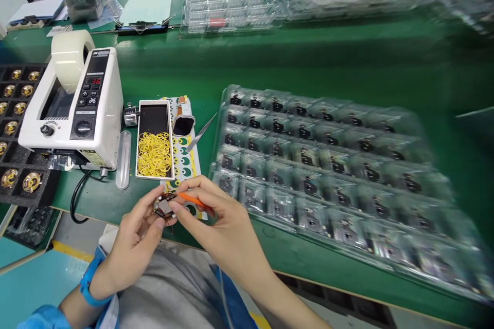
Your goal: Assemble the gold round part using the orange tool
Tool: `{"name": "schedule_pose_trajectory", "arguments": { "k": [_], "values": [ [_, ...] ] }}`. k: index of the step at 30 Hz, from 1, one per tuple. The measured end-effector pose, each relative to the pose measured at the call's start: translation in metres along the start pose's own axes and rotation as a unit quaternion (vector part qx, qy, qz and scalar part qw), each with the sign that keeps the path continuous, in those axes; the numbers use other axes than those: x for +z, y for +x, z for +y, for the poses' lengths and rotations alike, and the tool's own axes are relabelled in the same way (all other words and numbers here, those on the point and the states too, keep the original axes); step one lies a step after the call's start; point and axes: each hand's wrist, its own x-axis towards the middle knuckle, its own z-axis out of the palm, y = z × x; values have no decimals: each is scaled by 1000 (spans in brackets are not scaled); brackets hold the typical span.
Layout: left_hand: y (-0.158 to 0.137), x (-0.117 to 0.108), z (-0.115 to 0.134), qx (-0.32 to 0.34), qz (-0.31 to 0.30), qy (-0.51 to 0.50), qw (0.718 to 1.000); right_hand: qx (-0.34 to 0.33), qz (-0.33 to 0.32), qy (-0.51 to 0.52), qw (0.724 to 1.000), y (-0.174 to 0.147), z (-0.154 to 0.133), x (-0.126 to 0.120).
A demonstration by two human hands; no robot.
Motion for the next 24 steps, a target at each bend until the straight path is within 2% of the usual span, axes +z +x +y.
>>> {"name": "schedule_pose_trajectory", "arguments": {
  "k": [3, 11, 18, 22, 24],
  "values": [
    [2, 3, 1, 8, 10, -16, 1000, -22, 17, -22, 999, -2, 0, 2],
    [8, 9, 1, 27, 57, -6, 998, -71, 3, -77, 995, 0, 2, 3],
    [11, 10, 0, 7, 87, 20, 996, -85, -20, -120, 989, 2, 3, 2],
    [15, 14, -1, 8, 146, 1, 989, -130, 26, -162, 978, -3, 7, 8],
    [16, 16, -3, 5, 172, -8, 985, -129, 46, -171, 976, -5, 9, 11]
  ]
}}
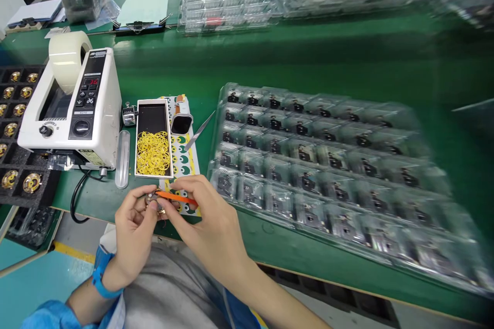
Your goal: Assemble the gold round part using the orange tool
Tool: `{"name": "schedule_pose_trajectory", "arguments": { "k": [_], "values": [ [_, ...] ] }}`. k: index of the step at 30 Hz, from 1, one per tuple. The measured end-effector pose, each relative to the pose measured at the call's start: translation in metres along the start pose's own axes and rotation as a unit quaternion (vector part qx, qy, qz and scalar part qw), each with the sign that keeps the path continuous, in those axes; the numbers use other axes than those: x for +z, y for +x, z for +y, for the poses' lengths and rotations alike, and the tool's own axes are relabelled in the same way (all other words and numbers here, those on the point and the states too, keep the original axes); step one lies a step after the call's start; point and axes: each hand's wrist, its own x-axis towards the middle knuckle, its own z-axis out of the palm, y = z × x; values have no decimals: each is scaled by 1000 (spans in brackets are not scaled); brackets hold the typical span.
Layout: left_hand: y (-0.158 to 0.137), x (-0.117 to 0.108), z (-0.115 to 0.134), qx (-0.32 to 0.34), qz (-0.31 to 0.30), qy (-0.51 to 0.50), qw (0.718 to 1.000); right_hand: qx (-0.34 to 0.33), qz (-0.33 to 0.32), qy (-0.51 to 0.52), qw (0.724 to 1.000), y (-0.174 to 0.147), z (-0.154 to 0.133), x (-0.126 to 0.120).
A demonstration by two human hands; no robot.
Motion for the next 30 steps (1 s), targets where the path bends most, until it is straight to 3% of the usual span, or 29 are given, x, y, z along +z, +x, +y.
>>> {"name": "schedule_pose_trajectory", "arguments": {
  "k": [4, 7, 9, 12, 14, 17, 20, 25, 30],
  "values": [
    [0, -2, -5, -11, 2, -11, 1000, 25, -73, 38, 996, 3, 3, -1],
    [2, -10, -3, -13, -61, 52, 997, 16, -112, 35, 993, 8, 5, -4],
    [5, -16, 1, 28, -90, 145, 985, -21, -107, 11, 994, 8, 4, -6],
    [8, -21, 9, 107, -37, 218, 969, -103, -29, -31, 994, 1, -2, -8],
    [8, -22, 11, 83, -1, 177, 981, -158, 23, -59, 985, -9, -7, -10],
    [7, -19, 11, -12, -4, 77, 997, -221, 42, -115, 967, -22, -12, -11],
    [2, -16, 11, -57, -24, 22, 998, -213, 47, -160, 963, -23, -11, -8],
    [-9, -13, 12, -69, -58, -30, 995, -212, 45, -124, 968, -10, -2, -2],
    [-14, -16, 11, -40, -67, 23, 997, -244, 26, -115, 963, -9, 5, -1]
  ]
}}
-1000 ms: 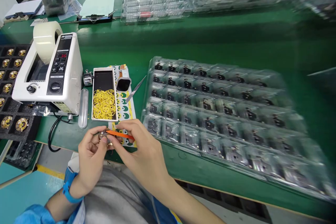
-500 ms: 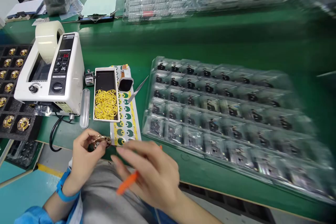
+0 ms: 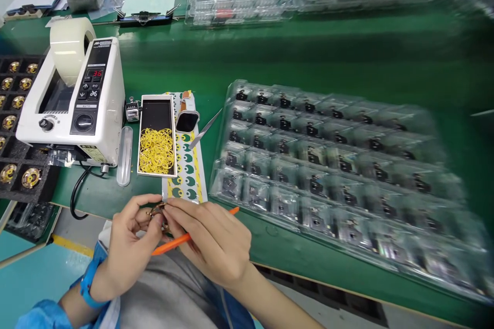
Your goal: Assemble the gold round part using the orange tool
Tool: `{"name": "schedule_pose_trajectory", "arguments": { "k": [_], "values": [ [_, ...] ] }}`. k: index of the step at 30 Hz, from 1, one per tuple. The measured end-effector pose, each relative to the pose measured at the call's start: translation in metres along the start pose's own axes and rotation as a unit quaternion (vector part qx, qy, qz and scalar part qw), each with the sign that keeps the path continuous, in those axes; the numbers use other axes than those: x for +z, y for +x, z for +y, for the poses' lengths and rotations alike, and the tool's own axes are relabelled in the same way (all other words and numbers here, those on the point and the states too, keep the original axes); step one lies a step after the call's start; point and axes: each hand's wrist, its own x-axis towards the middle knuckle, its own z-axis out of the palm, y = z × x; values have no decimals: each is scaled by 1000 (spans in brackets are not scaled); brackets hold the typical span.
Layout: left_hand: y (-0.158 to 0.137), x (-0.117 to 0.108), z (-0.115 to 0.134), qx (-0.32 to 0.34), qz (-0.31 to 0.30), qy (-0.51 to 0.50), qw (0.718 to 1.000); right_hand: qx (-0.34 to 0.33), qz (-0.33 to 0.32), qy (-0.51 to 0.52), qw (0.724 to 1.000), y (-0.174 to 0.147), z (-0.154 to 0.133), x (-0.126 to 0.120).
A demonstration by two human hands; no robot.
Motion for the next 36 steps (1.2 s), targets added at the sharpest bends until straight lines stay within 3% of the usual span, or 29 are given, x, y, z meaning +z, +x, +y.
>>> {"name": "schedule_pose_trajectory", "arguments": {
  "k": [8, 17, 23, 28, 32, 36],
  "values": [
    [1, -3, -2, 31, -5, 91, 995, -45, -34, -4, 998, -1, 6, -3],
    [-1, 2, -4, 63, 15, 142, 988, 24, 30, 23, 999, -7, -1, 5],
    [8, -1, -8, -13, 26, 51, 998, 97, 29, 66, 993, -9, -7, 2],
    [17, -5, -6, -33, 0, 1, 999, 250, -58, 245, 935, 0, -3, -20],
    [16, -6, -1, -16, -41, -17, 999, 256, -156, 322, 898, 4, 1, -25],
    [12, -4, 5, -33, -72, -46, 996, 273, -156, 355, 881, 1, -2, -21]
  ]
}}
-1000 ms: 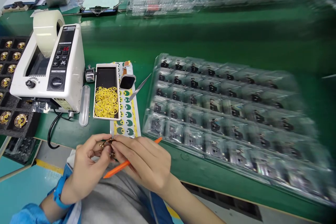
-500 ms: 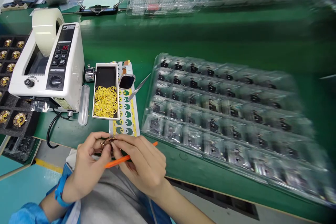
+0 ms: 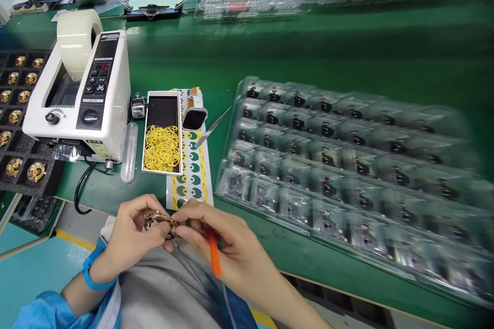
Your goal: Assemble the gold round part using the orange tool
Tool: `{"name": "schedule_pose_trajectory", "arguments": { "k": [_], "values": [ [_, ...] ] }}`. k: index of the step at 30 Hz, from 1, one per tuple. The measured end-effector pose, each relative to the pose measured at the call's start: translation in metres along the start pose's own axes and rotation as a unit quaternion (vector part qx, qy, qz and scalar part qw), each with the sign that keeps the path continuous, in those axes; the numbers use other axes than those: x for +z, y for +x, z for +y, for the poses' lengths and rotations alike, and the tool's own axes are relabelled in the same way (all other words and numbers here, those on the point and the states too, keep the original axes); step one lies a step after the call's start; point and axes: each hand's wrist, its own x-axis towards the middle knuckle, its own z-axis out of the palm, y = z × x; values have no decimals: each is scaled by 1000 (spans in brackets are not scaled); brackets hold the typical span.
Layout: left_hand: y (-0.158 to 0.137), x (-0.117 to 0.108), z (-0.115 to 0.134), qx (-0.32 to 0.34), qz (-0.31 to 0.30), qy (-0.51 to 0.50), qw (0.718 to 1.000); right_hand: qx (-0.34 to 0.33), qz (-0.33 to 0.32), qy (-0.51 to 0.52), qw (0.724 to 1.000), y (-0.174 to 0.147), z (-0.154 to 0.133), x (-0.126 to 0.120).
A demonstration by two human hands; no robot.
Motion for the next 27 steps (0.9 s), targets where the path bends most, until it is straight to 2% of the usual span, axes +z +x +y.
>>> {"name": "schedule_pose_trajectory", "arguments": {
  "k": [5, 12, 17, 19, 20, 21, 22, 23, 25, 26, 27],
  "values": [
    [-1, 1, 3, -3, 11, 28, 1000, 50, -9, 34, 998, -1, -1, 6],
    [0, -1, 0, -19, 5, 18, 1000, 70, -54, 30, 996, 2, 0, 6],
    [2, -7, -2, -30, -21, -11, 999, 82, -89, 26, 992, 3, -2, 2],
    [3, -8, -4, 4, -11, 20, 1000, 78, -63, 16, 995, 2, 0, 4],
    [3, -7, -5, 46, 13, 60, 997, 79, -32, 7, 996, 1, 1, 7],
    [3, -7, -7, 108, 43, 118, 986, 85, 1, 1, 996, 0, 2, 9],
    [2, -6, -10, 184, 73, 188, 962, 94, 30, 1, 995, 0, 3, 12],
    [2, -4, -13, 263, 98, 264, 923, 105, 49, 10, 993, -1, 4, 15],
    [0, -3, -21, 386, 120, 395, 825, 120, 69, 56, 989, 0, 7, 20],
    [-1, -2, -25, 419, 122, 437, 787, 124, 72, 89, 986, 0, 8, 22],
    [-2, -3, -29, 434, 120, 462, 764, 126, 72, 123, 982, 1, 10, 24]
  ]
}}
